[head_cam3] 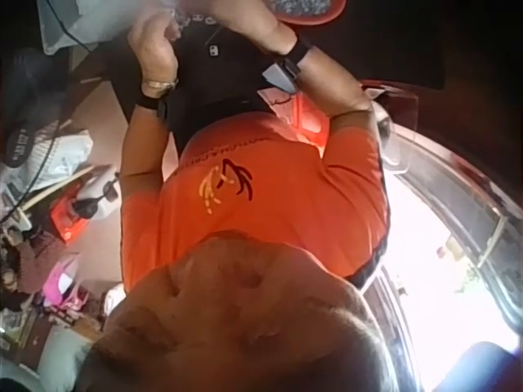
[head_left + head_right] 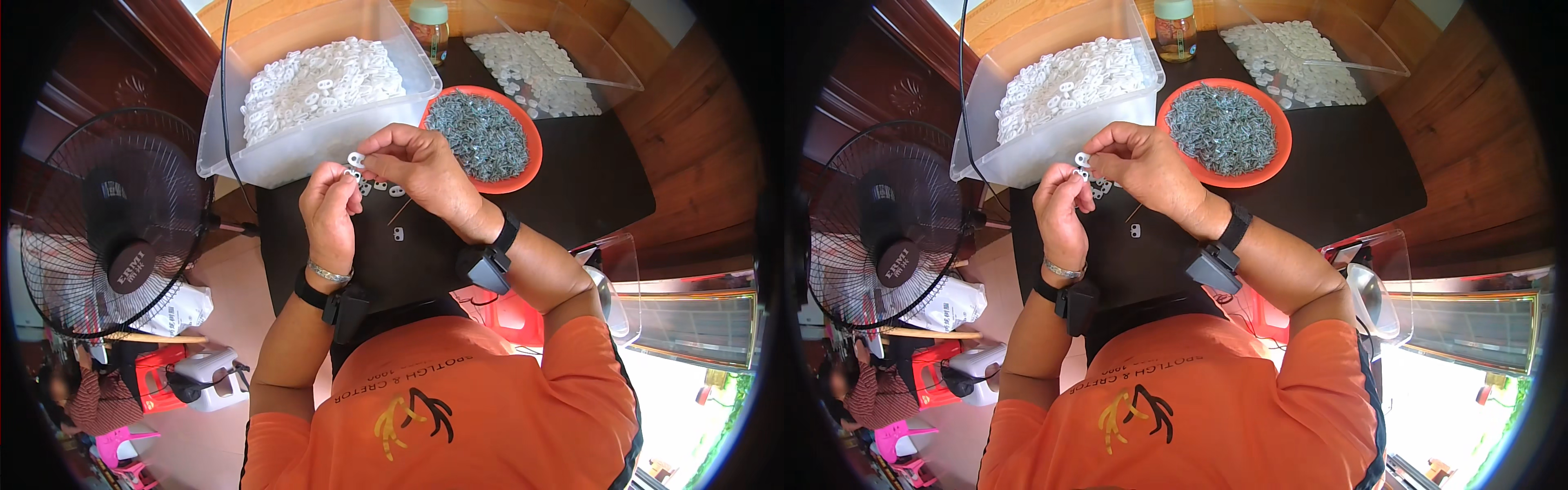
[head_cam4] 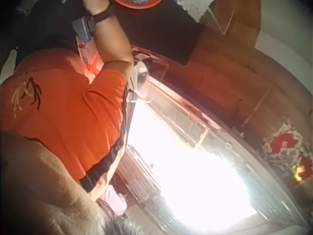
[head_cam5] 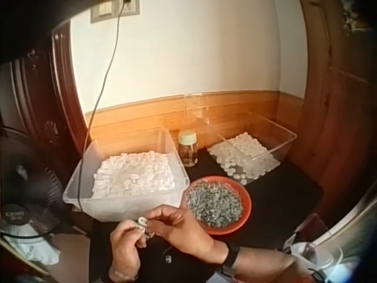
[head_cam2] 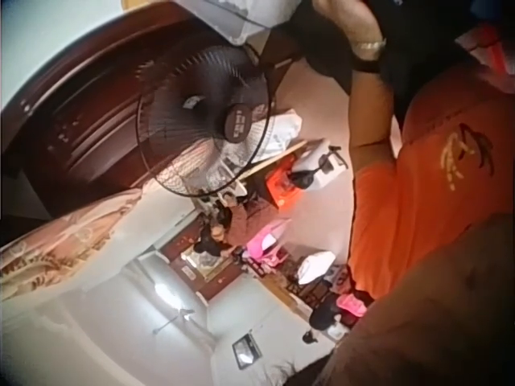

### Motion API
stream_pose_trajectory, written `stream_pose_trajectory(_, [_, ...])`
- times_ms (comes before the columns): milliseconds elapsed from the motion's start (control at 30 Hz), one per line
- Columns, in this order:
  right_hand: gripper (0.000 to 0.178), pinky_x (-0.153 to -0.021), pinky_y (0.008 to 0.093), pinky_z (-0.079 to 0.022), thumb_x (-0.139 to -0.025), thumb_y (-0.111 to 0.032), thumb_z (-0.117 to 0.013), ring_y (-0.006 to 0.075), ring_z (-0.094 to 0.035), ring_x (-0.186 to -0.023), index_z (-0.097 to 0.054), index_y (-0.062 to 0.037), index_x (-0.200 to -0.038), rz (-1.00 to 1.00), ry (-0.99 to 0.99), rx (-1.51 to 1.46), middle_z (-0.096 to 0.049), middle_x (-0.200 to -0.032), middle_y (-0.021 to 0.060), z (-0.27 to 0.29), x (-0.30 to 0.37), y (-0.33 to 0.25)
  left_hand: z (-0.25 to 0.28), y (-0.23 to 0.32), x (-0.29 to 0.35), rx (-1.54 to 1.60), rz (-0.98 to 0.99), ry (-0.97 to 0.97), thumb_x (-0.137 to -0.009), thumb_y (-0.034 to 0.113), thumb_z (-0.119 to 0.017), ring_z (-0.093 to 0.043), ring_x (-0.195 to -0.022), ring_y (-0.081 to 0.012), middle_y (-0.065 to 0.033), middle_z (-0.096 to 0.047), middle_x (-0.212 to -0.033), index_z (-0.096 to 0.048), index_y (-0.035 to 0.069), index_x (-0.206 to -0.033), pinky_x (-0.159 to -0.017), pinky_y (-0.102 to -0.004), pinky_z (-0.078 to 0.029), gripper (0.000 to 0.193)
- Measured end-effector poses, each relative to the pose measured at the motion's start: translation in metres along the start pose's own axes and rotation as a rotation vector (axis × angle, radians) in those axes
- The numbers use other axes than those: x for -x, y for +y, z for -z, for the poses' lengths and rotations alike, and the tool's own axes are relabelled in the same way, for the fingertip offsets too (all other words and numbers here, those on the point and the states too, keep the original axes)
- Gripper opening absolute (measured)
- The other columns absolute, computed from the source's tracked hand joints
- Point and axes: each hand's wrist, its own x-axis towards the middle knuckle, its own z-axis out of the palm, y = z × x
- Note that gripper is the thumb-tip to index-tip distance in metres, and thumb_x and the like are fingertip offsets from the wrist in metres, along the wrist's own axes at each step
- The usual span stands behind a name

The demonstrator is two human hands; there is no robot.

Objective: Assembling small white plastic components by manually joining them with small metal parts.

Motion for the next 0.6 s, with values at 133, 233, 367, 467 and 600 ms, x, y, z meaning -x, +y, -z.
stream_pose_trajectory(133, [0.012, -0.074, 0.0215, -0.051, -0.088, -0.002, -0.063, 0.0067, -0.062, -0.082, -0.064, 0.0013, -0.1, 0.058, 0.009, 0.14, -0.067, -0.087, 0.0032, -0.0021, 0.0009, 0.0047, -0.0012, 0.0024, 0.0007, -0.01, 0.021, 0.01, -0.086, 0.014, -0.053, -0.042, -0.055, -0.0058, 0.0004, -0.049, -0.063, -0.053, 0.003, -0.078, -0.051, -0.0203, -0.033, 0.014])
stream_pose_trajectory(233, [0.011, -0.074, 0.0216, -0.051, -0.088, -0.002, -0.062, 0.0062, -0.062, -0.082, -0.063, 0.0012, -0.099, 0.082, 0.0, 0.206, -0.067, -0.088, 0.0026, -0.0026, 0.001, 0.0063, 0.0005, -0.0002, 0.0001, -0.003, 0.009, -0.004, -0.086, 0.014, -0.053, -0.043, -0.055, -0.0059, 0.0003, -0.05, -0.063, -0.053, 0.003, -0.078, -0.051, -0.0204, -0.033, 0.014])
stream_pose_trajectory(367, [0.011, -0.076, 0.0228, -0.052, -0.088, -0.002, -0.064, 0.0068, -0.062, -0.082, -0.062, 0.0003, -0.098, 0.074, -0.029, 0.196, -0.066, -0.086, 0.002, -0.0019, -0.0015, 0.0102, -0.0004, 0.0001, 0.0003, -0.026, -0.004, 0.002, -0.087, 0.014, -0.052, -0.043, -0.055, -0.0059, 0.0002, -0.05, -0.063, -0.054, 0.003, -0.078, -0.051, -0.0204, -0.033, 0.014])
stream_pose_trajectory(467, [0.017, -0.077, 0.0237, -0.051, -0.085, -0.004, -0.067, 0.0076, -0.062, -0.082, -0.059, -0.0008, -0.099, 0.074, -0.079, 0.149, -0.065, -0.083, 0.0015, -0.0074, 0.0024, 0.0035, -0.0009, 0.002, -0.0002, 0.031, 0.018, 0.012, -0.088, 0.014, -0.051, -0.043, -0.055, -0.006, -0.0001, -0.05, -0.063, -0.054, 0.002, -0.079, -0.052, -0.0205, -0.034, 0.015])
stream_pose_trajectory(600, [0.022, -0.075, 0.0237, -0.05, -0.082, -0.004, -0.07, 0.0084, -0.062, -0.08, -0.058, -0.002, -0.1, 0.108, -0.074, 0.225, -0.064, -0.081, 0.0014, -0.007, 0.0028, 0.0033, -0.0029, 0.0035, 0.0022, 0.01, 0.044, 0.045, -0.09, 0.015, -0.051, -0.045, -0.055, -0.0066, -0.0011, -0.052, -0.064, -0.056, 0.002, -0.082, -0.052, -0.0204, -0.036, 0.016])
